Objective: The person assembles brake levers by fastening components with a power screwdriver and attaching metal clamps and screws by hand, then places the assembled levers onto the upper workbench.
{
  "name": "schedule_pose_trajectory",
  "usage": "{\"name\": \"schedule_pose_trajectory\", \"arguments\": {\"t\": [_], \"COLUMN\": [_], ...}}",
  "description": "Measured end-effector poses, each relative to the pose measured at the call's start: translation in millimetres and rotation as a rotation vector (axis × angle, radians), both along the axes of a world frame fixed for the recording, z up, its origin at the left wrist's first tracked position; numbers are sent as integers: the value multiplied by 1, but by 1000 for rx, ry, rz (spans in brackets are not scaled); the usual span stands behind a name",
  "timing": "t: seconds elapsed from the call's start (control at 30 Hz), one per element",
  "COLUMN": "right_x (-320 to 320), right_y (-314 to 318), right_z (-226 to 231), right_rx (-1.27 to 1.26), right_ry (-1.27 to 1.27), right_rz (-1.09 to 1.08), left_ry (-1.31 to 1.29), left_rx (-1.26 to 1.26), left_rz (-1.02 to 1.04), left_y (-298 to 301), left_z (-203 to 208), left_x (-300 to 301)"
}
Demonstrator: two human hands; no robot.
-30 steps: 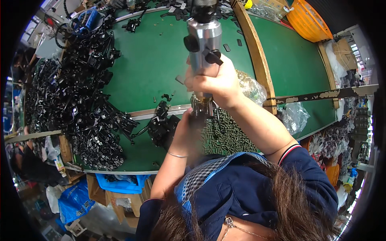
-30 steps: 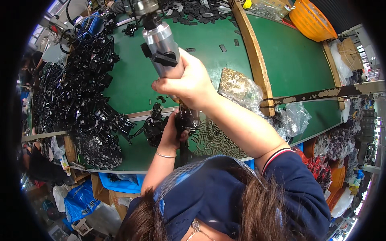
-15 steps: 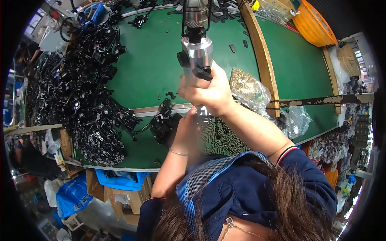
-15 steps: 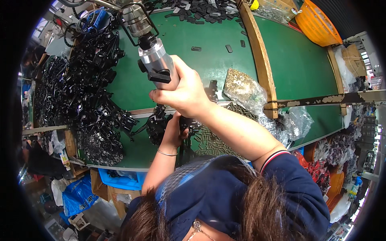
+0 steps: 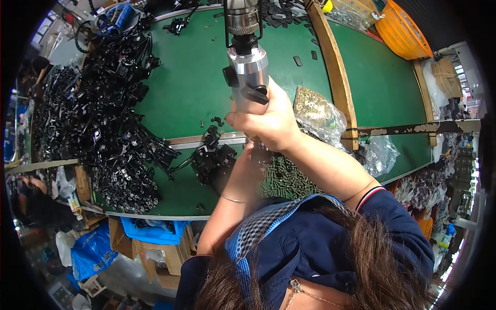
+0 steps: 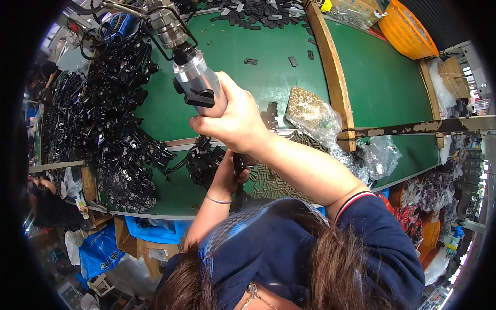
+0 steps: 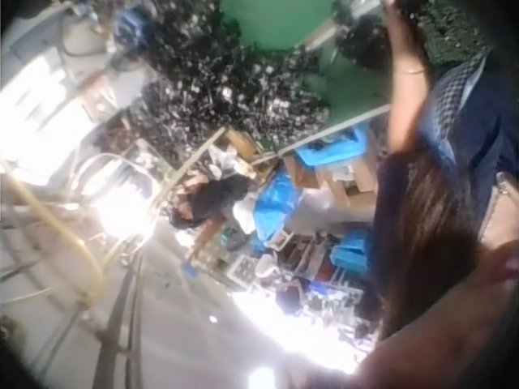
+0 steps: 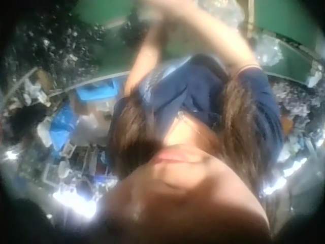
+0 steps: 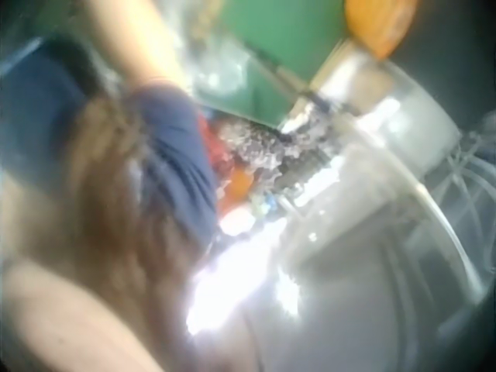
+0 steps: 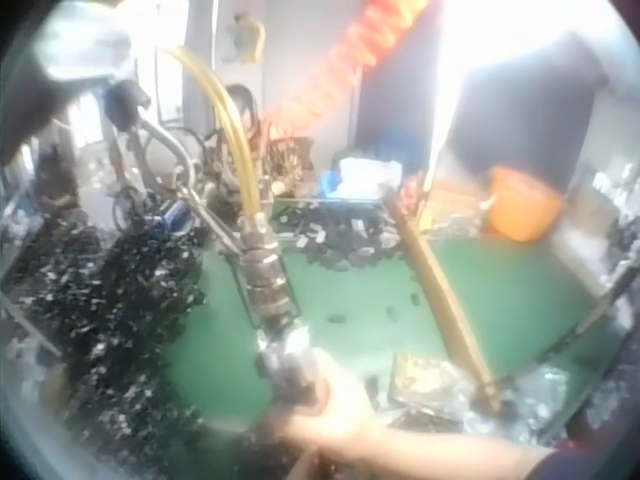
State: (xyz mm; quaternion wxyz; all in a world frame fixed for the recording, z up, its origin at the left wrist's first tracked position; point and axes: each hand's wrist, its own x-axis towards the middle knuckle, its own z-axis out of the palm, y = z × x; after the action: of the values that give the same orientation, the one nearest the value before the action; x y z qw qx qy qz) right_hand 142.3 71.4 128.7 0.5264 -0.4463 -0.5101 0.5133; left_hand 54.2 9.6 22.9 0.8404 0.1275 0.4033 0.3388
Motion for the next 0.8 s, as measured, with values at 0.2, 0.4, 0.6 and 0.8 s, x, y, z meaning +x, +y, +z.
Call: {"name": "schedule_pose_trajectory", "arguments": {"t": [0.2,0.4,0.6,0.8], "right_x": [-8,-2,-5,4], "right_y": [4,6,6,25], "right_z": [3,4,5,19], "right_rx": [39,-23,26,18], "right_ry": [52,92,58,193], "right_rz": [-121,55,43,-6], "left_ry": [106,-67,138,244], "left_rx": [628,-118,227,277], "left_rz": [-101,64,-7,-69], "left_y": [2,-4,-1,18], "left_z": [-19,-11,-14,-8], "left_x": [-5,-3,-4,-12]}}
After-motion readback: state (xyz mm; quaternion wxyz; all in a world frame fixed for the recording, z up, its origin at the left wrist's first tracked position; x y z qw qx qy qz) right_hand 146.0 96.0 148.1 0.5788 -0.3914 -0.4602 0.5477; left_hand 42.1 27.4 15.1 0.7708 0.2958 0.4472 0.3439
